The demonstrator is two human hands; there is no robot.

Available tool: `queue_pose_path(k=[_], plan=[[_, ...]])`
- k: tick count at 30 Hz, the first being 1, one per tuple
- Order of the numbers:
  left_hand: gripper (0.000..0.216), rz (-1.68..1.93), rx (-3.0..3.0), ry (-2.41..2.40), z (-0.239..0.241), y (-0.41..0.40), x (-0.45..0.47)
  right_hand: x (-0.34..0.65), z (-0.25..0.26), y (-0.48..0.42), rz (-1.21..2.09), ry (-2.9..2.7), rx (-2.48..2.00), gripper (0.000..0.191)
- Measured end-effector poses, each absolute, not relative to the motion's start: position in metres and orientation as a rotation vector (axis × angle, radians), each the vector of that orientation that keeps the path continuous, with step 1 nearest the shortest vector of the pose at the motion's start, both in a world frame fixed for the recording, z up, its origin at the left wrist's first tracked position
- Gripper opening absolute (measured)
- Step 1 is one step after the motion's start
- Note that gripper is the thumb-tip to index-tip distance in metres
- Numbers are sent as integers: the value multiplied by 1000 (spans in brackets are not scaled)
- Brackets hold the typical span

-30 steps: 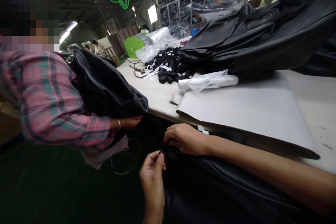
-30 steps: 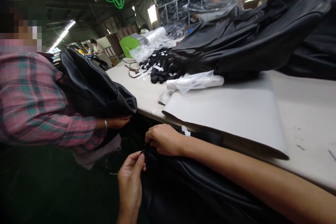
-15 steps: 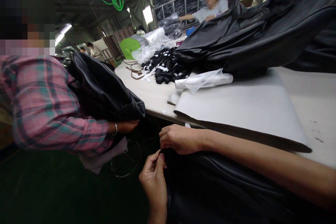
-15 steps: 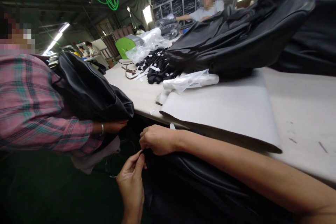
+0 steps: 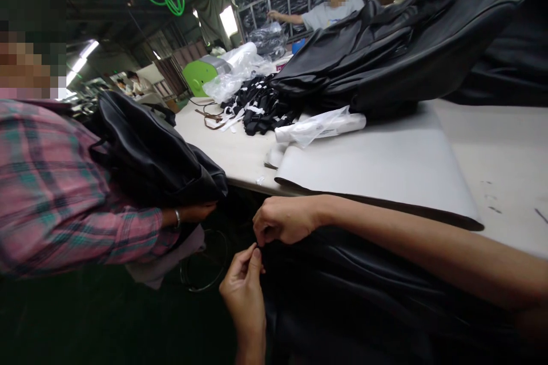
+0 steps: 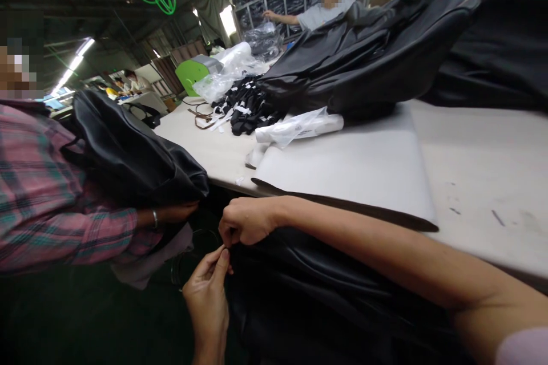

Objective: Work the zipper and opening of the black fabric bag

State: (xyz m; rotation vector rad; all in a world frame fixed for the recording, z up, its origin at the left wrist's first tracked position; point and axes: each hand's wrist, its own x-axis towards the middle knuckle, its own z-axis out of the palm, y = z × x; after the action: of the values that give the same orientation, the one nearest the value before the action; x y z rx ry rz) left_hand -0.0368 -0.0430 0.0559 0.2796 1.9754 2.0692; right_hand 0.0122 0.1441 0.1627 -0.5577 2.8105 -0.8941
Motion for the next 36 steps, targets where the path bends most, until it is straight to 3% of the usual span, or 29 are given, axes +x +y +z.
queue_pose_path(k=[4,8,12,14,18,21,24,26,29,32,36], plan=[[66,2036,46,1650,64,-34,-43,17,176,148,-875,2774,-309,36],[68,2044,-1,1627,59,-29,-53,42,175,154,-877,2730,-59,98],[71,2048,-34,1639,53,-27,-58,76,177,155,-710,2816,-58,114],[70,2042,-7,1650,53,-23,-60,87,180,158,-620,2854,-56,106],[67,2042,150,1705,53,-13,-65,93,180,169,-686,2974,-37,69],[61,2059,297,1841,58,-7,-60,88,171,178,-707,3076,-142,61],[34,2129,757,2179,73,-8,-33,82,161,181,-641,3153,-225,58],[16,1960,1517,2281,84,-9,-6,78,158,183,-648,3180,-260,58],[33,1440,2346,2105,93,-4,26,76,162,187,-741,3170,-284,58],[53,1189,2480,2258,93,8,34,79,169,190,-773,3141,-235,56],[23,1022,2659,2277,96,21,24,84,173,187,-734,3133,-251,53]])
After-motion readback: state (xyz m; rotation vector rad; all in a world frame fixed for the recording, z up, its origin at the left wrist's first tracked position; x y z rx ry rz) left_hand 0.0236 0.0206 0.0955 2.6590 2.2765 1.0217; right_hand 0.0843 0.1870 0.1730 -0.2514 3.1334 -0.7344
